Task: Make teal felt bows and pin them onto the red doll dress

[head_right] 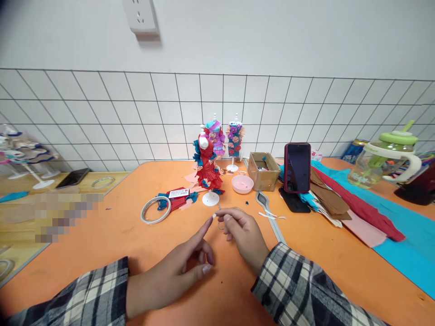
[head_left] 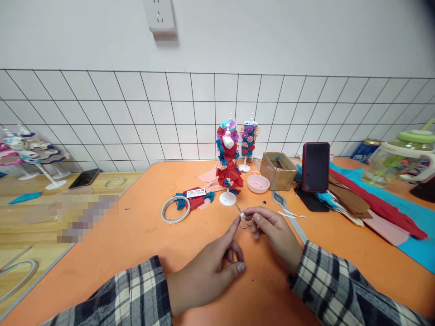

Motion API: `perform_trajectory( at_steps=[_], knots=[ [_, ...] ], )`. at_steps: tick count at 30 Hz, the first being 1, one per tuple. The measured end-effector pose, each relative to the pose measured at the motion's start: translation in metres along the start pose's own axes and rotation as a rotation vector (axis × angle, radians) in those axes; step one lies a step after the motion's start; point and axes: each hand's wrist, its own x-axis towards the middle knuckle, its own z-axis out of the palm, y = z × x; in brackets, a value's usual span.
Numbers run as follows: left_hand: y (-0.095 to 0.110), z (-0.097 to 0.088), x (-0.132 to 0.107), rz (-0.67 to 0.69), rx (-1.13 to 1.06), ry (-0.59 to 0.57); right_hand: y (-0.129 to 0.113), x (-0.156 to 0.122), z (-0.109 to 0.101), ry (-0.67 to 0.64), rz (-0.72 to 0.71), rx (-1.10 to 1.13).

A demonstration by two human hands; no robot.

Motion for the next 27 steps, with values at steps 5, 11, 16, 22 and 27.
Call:
perform_trajectory(
  at_steps=[5,11,16,22,27],
  knots=[
    [-0.011,-0.003,0.001,-0.010,-0.269,-0.007,0.003,0.004,-0.007,0.109,-0.079,-0.071],
    [-0.006,-0.007,0.002,-0.022,-0.623,-0.108,0.008,0.008,-0.003,-0.061,-0.046,-0.066],
    [0.001,-0.012,0.003,-0.054,-0.861,-0.134,0.010,0.008,-0.006,-0.086,0.153,0.199],
    [0.002,-0.014,0.004,-0.081,-0.982,-0.153,0.010,0.009,-0.008,-0.147,0.164,0.048],
    [0.000,-0.013,0.003,-0.121,-1.040,-0.198,0.003,0.004,-0.006,-0.219,0.010,0.152]
  ],
)
